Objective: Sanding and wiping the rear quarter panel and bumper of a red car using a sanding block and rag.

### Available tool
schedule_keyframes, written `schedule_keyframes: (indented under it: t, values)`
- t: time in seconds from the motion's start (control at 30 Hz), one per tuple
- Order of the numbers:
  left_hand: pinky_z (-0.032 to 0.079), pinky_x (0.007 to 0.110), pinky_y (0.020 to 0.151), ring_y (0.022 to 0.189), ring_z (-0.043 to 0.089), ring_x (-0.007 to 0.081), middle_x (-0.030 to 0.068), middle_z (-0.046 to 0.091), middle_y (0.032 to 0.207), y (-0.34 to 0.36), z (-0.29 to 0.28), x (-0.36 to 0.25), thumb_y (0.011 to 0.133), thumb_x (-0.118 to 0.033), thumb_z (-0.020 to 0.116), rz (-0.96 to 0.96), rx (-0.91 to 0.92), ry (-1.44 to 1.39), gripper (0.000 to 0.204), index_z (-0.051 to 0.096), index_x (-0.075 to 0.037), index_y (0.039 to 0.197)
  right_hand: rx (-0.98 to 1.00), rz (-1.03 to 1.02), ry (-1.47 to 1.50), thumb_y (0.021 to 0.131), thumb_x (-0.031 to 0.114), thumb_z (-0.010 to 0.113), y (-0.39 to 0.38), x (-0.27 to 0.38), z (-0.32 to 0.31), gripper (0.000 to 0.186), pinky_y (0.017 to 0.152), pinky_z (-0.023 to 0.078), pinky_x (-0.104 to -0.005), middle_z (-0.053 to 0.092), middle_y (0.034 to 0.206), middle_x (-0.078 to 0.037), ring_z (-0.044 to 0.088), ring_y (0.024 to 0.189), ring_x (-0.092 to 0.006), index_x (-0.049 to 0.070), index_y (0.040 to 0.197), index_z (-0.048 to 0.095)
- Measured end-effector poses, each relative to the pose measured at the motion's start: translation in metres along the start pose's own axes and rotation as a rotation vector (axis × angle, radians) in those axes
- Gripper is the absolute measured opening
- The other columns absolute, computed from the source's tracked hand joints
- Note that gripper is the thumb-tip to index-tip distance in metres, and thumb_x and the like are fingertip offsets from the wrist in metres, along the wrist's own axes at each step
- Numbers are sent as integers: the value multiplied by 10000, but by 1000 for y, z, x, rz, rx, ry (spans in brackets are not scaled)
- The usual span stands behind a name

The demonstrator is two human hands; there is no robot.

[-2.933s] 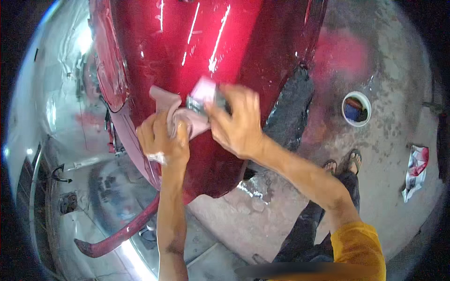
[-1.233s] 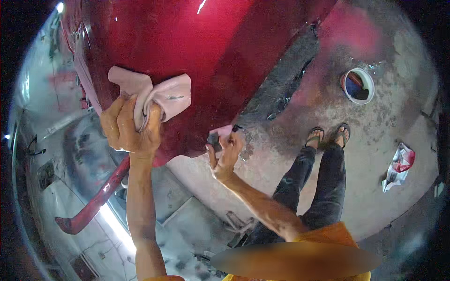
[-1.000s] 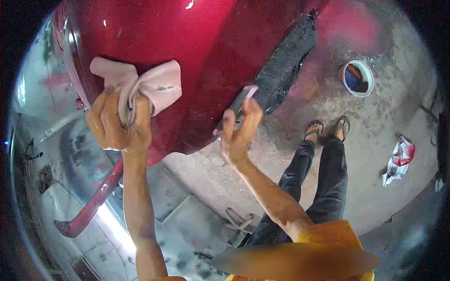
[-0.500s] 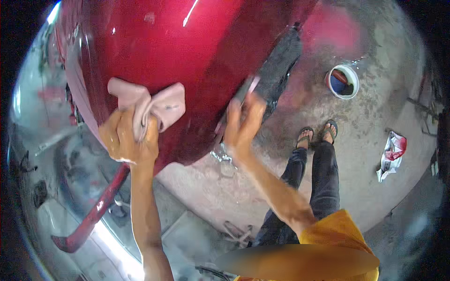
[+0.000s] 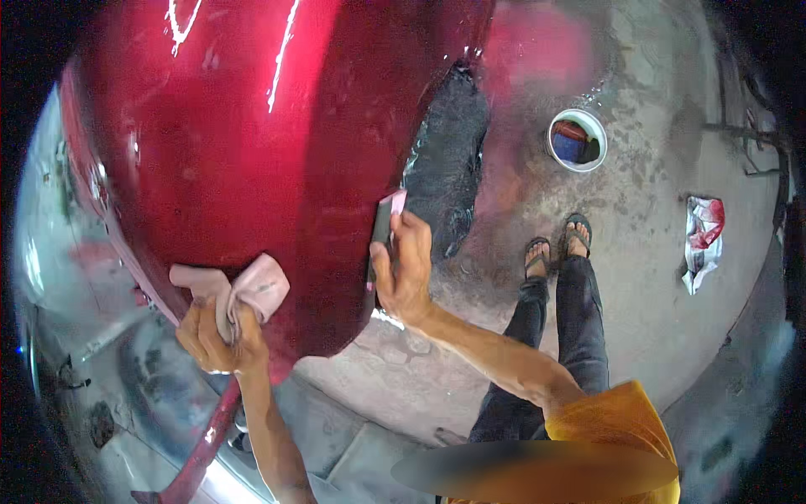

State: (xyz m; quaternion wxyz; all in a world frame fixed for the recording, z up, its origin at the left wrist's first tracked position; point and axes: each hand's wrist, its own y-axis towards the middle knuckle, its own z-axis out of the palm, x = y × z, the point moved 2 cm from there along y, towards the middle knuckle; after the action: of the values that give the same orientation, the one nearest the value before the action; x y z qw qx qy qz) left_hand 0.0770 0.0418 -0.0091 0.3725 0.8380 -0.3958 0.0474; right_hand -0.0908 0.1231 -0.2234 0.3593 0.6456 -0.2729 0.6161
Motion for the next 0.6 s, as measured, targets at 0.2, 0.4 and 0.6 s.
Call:
schedule_keyframes:
  t: [0.2, 0.4, 0.6]
  values:
    - [556, 501, 802, 945, 693, 370, 188, 733, 1085, 12, 4, -10, 879, -157, 824, 9, -1, 14, 268, 717, -1, 1069, -11, 376, -14, 1040, 158, 603, 189, -70, -7, 271, 825, 418, -526, 602, 1035, -222, 531, 982, -389, -4, 1256, 626]
    - [565, 484, 798, 950, 692, 378, 194, 743, 1084, 5, -8, -6, 880, -170, 842, 17, 74, 58, 301, 711, 16, 1078, 64, -48, -27, 936, 106, 741, -12, -4, -7, 542, 1029, 461, -548, 514, 1378, -333, 538, 1243, -479, -26, 1425, 547]
    - [567, 480, 804, 955, 693, 378, 196, 745, 1093, 3, 2, -4, 870, -163, 850, 67, 90, 24, 309, 716, 16, 1084, -109, -137, -31, 969, 72, 680, 111, -25, -5, 361, 966, 454, -531, 573, 1228, -300, 536, 1107, -467, -43, 1306, 617]
